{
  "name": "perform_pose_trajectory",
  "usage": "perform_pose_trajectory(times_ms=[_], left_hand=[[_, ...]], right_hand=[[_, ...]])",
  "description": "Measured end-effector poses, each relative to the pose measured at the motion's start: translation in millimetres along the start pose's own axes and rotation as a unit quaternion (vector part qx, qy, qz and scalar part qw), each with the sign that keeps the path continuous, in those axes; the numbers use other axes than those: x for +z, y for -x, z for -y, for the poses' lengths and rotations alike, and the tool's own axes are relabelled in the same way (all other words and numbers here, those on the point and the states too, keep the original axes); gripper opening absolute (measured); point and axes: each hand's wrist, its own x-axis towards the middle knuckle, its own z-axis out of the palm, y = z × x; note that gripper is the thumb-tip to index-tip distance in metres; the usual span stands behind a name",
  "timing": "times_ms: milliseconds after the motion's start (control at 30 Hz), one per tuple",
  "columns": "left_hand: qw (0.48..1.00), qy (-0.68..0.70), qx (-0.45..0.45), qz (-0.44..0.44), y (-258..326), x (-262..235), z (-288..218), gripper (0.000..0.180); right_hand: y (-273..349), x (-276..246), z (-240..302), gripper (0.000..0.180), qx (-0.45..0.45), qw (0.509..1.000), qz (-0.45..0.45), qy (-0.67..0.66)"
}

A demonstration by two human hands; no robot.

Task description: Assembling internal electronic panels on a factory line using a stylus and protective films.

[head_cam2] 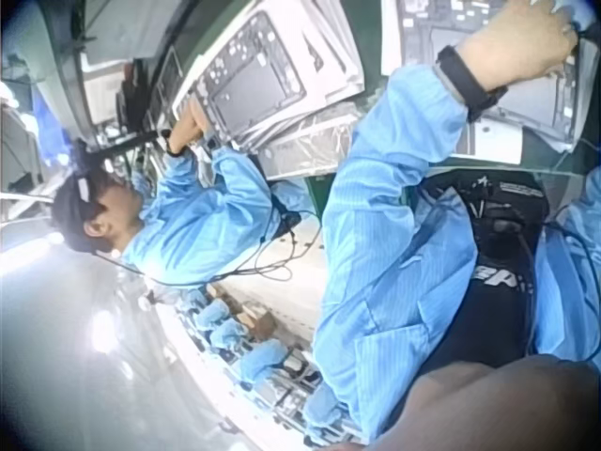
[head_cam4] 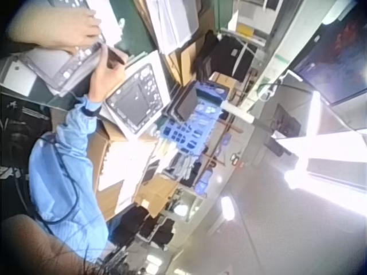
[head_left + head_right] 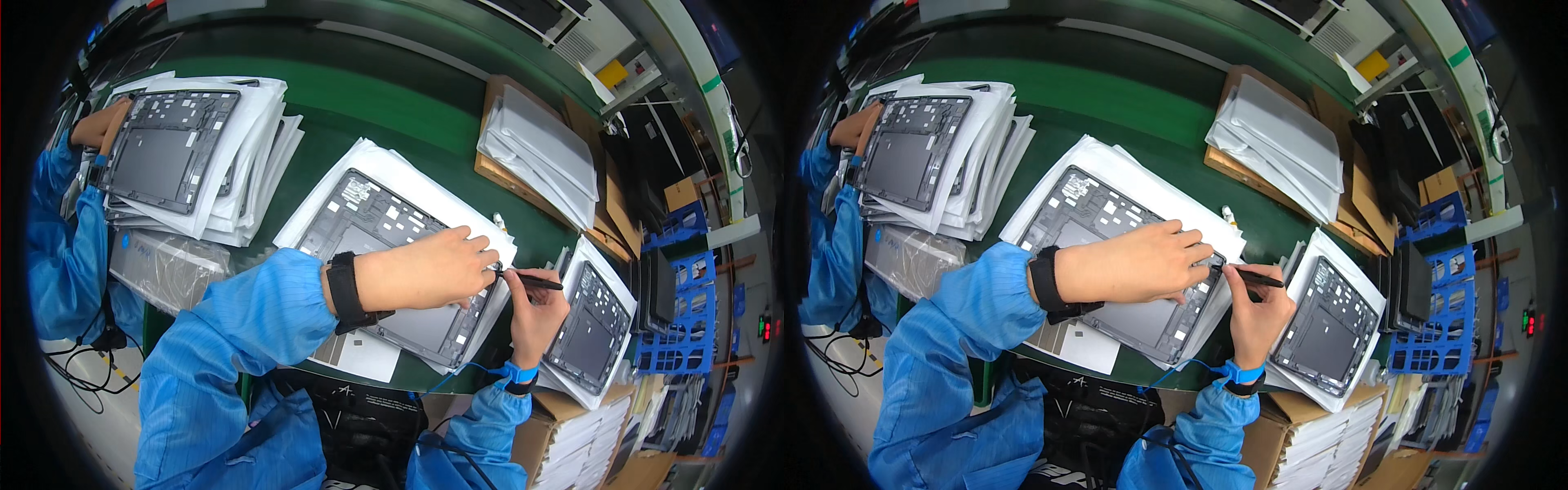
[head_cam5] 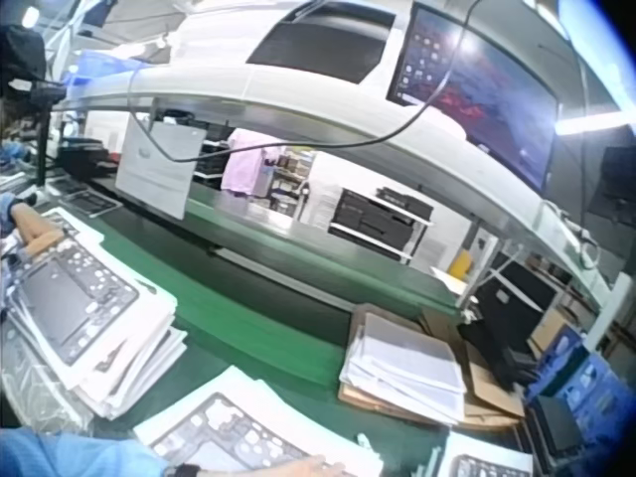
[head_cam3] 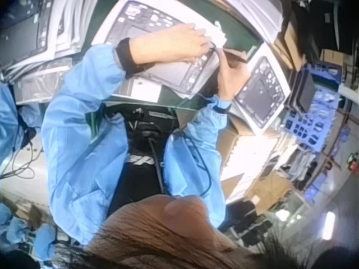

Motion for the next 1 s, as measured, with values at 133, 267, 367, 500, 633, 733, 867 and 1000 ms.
perform_pose_trajectory(times_ms=[133, 267, 367, 500, 633, 733, 867, 1000], left_hand=[[0.999, -0.01, -0.004, -0.035, -0.6, 5.7, 4.7, 0.043], [0.999, -0.02, -0.011, -0.034, 2.5, 4.0, 8.4, 0.044], [0.999, -0.018, -0.01, -0.027, 2.6, 4.4, 10.3, 0.045], [0.999, -0.012, 0.003, -0.051, -1.0, 6.2, 9.2, 0.048], [1.0, -0.006, 0.023, -0.014, -2.6, 2.8, 8.8, 0.052], [0.998, -0.055, 0.021, 0.007, 0.1, -5.7, 6.3, 0.055], [0.995, -0.098, 0.027, 0.025, -10.0, -5.3, 6.0, 0.055], [0.993, -0.096, 0.027, 0.056, -19.7, -25.6, -4.5, 0.051]], right_hand=[[0.5, 0.7, -0.7, 0.018, -0.011, 1.0, -0.006, -0.006], [0.6, 2.7, -0.4, 0.019, -0.011, 1.0, -0.003, -0.012], [0.2, 2.8, 4.9, 0.019, -0.006, 1.0, -0.003, -0.001], [1.1, -0.9, 1.6, 0.02, -0.014, 1.0, -0.014, 0.009], [1.6, -3.3, -6.3, 0.02, -0.041, 0.999, -0.004, 0.027], [0.4, 1.8, -6.7, 0.021, -0.05, 0.998, 0.004, 0.027], [-0.8, -1.3, -11.4, 0.022, -0.076, 0.997, -0.014, 0.01], [-0.2, -9.0, -0.9, 0.023, -0.094, 0.993, -0.05, -0.044]])
